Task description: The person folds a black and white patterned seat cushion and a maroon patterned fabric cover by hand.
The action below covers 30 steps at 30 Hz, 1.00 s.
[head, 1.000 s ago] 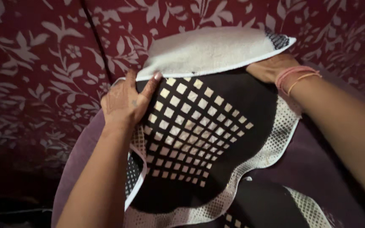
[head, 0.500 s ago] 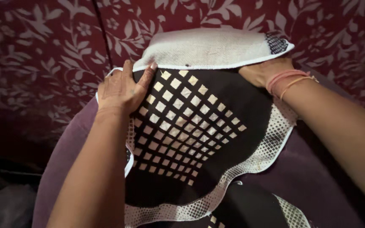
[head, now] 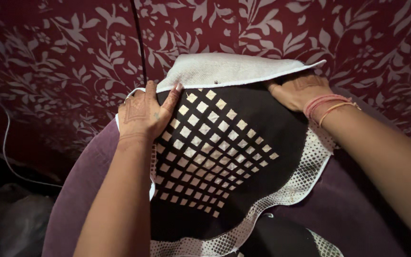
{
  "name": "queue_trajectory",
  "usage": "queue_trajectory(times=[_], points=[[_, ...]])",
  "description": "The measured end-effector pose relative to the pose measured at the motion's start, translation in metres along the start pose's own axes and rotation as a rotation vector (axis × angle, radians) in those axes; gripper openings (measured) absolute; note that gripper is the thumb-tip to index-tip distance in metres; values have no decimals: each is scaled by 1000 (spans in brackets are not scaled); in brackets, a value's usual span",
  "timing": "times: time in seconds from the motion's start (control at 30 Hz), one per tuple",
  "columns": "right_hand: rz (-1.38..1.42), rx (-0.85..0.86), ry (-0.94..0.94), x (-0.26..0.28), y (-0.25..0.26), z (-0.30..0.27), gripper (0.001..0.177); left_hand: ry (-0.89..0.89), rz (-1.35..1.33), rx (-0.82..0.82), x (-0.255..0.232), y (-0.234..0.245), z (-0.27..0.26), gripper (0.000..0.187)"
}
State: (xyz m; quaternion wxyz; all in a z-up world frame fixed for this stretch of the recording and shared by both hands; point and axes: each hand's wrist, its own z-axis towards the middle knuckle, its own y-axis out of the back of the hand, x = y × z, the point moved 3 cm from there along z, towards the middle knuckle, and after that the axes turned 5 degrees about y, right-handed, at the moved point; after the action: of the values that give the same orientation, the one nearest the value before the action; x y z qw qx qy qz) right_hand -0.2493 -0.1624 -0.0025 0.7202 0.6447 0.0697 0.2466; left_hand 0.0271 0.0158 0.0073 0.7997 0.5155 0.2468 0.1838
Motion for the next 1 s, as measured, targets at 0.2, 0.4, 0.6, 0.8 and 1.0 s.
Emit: queue_trajectory(times=[0.2, 0.4, 0.6, 0.8, 1.0], points=[[-68, -55, 10, -15, -13, 10, 80, 7, -13, -26, -2, 4, -5, 89], [-78, 124, -141, -10, -15, 12, 77, -29, -33, -73, 1, 5, -7, 90], [-15, -123, 36, -11, -13, 7, 68, -54, -34, -109, 1, 7, -9, 88], [-29, -86, -16, -22, -10, -1, 67, -101, -62, -172, -5, 5, -15, 85], [-19, -109, -90, -25, -10, -3, 73, -118, -23, -177, -10, 4, -13, 83]])
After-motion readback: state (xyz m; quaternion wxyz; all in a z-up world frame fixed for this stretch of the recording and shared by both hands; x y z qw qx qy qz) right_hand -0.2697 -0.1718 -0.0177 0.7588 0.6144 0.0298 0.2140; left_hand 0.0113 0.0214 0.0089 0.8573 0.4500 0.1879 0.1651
